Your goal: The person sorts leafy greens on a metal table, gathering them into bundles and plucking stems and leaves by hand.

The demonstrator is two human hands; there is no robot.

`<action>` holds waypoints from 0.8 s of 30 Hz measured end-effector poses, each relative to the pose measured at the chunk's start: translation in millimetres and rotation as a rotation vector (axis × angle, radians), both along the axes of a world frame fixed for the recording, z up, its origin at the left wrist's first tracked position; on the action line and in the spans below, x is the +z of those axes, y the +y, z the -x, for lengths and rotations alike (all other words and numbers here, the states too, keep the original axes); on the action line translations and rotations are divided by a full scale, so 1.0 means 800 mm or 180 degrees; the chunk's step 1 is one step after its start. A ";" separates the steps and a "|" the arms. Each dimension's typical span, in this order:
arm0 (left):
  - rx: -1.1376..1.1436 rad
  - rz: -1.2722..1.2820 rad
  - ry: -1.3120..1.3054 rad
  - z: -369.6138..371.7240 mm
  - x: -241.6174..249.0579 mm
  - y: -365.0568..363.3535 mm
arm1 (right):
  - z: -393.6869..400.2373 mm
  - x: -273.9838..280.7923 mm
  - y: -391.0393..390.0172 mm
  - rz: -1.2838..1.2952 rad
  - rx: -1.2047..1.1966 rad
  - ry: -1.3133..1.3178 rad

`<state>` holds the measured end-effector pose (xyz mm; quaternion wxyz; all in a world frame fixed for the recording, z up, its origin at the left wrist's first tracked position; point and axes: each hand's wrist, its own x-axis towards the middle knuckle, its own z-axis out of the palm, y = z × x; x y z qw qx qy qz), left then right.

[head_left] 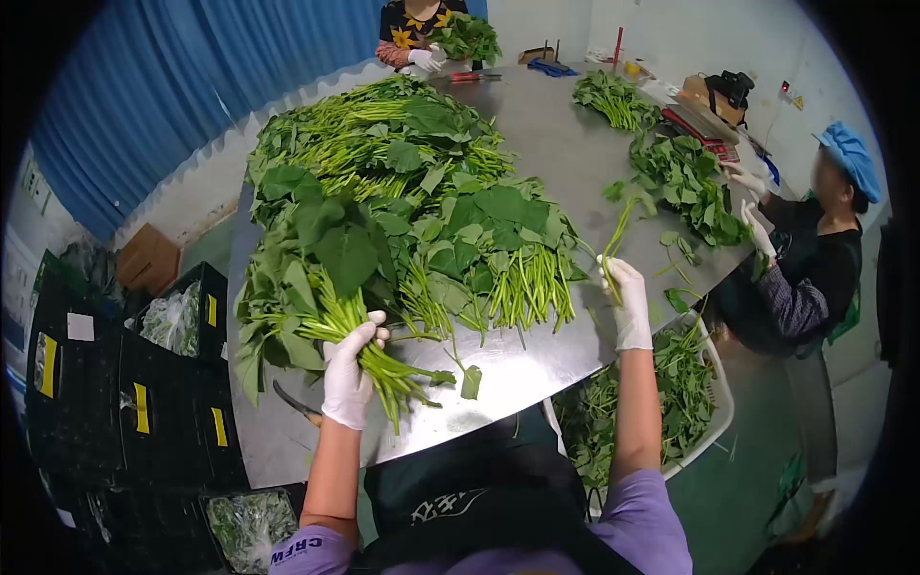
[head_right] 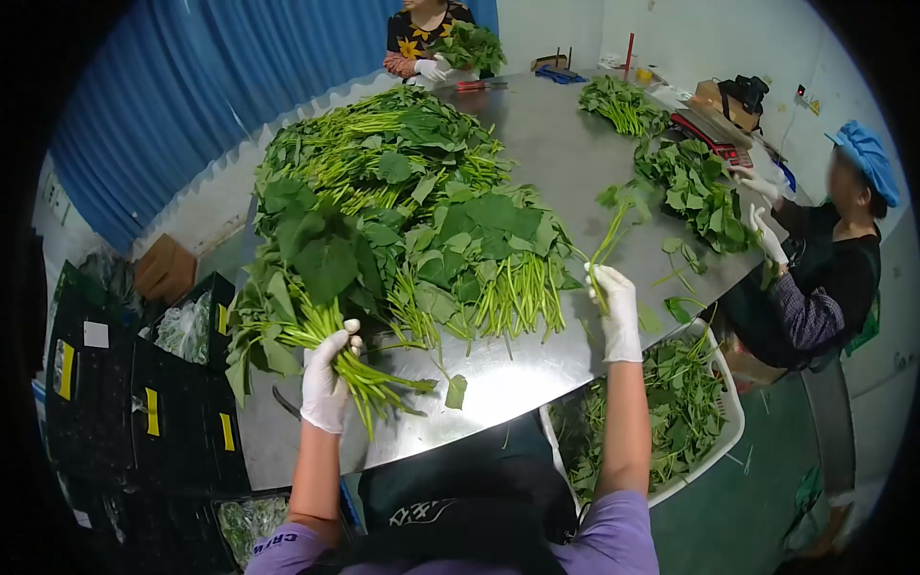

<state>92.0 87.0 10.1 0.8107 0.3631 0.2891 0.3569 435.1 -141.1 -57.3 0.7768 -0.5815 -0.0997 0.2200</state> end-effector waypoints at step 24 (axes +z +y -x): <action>-0.0044 0.0079 -0.0445 -0.018 -0.003 -0.001 | 0.142 0.024 0.015 -0.1244 -0.0175 -0.0073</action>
